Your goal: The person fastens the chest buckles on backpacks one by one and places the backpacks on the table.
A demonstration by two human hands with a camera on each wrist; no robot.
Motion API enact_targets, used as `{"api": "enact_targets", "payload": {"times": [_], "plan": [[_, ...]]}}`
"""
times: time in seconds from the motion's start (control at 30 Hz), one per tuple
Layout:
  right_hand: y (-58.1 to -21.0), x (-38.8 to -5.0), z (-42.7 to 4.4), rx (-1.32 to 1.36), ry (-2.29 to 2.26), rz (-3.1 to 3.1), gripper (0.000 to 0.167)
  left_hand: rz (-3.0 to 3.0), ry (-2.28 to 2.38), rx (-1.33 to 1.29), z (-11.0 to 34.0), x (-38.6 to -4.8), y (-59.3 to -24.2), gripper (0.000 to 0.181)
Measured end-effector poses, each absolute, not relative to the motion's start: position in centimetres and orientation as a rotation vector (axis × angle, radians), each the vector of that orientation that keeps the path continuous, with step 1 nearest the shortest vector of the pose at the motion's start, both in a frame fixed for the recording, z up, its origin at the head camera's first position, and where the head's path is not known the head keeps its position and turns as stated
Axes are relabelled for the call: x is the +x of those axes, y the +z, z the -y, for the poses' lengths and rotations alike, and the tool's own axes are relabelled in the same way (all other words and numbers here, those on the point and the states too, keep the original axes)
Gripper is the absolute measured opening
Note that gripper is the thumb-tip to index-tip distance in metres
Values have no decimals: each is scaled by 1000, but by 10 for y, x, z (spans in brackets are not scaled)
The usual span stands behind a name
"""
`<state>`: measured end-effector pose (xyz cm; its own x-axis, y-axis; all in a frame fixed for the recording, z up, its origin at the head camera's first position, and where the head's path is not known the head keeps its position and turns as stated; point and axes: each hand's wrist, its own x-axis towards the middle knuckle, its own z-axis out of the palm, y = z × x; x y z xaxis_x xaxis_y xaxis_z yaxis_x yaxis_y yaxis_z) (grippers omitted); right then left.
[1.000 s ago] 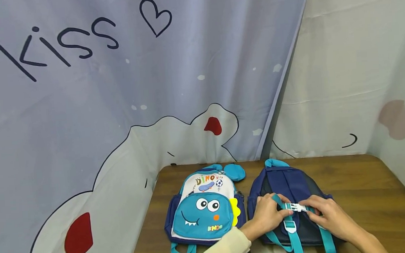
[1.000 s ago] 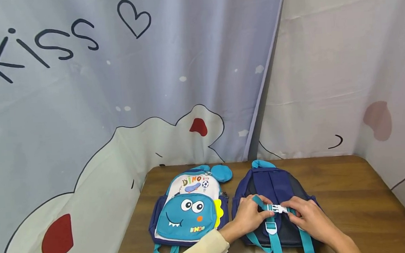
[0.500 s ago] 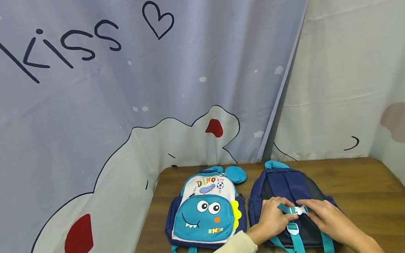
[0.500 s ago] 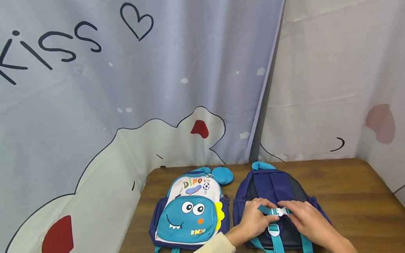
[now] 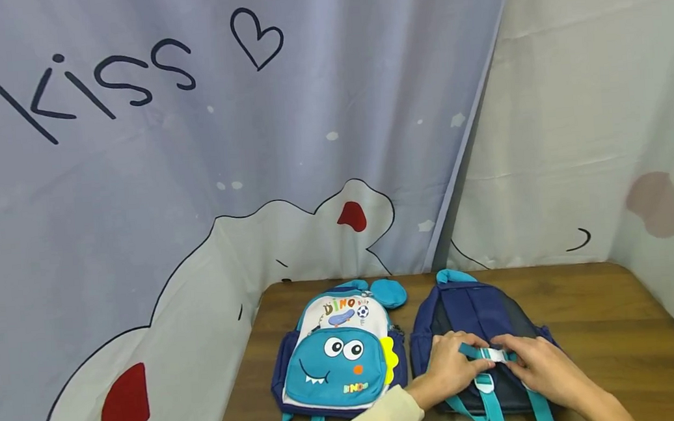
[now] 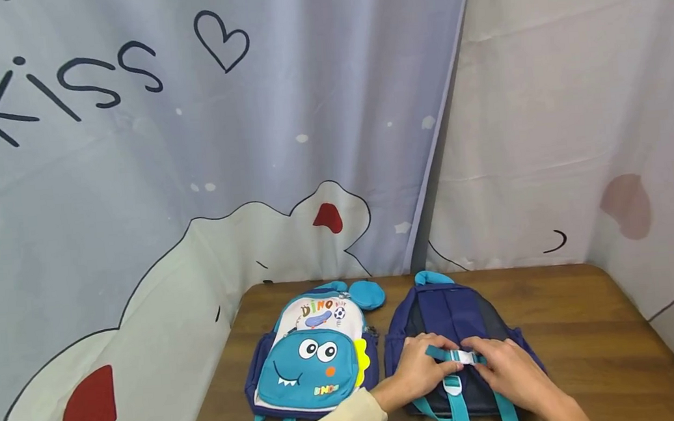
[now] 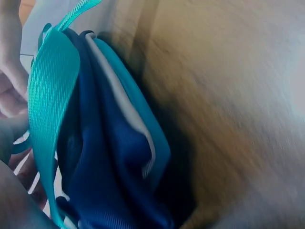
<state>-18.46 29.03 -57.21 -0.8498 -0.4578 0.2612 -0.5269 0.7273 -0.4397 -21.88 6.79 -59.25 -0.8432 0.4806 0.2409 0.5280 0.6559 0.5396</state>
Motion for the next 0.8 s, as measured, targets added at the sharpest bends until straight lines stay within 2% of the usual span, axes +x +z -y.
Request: {"api": "enact_targets", "payload": {"times": [0.17, 0.4, 0.6, 0.8], "plan": [[-566, -184, -283, 699, 639, 2796, 44, 2791, -894, -964, -47, -227, -584, 25], [-562, -186, -261, 650, 648, 2729, 29, 2859, -586, -1011, -14, -244, -577, 26], [-555, -196, -232, 667, 703, 2728, 23, 2921, -438, -987, 16, -264, -570, 42], [-554, -206, -197, 686, 764, 2805, 26, 3046, -327, -936, 44, -279, -564, 48]]}}
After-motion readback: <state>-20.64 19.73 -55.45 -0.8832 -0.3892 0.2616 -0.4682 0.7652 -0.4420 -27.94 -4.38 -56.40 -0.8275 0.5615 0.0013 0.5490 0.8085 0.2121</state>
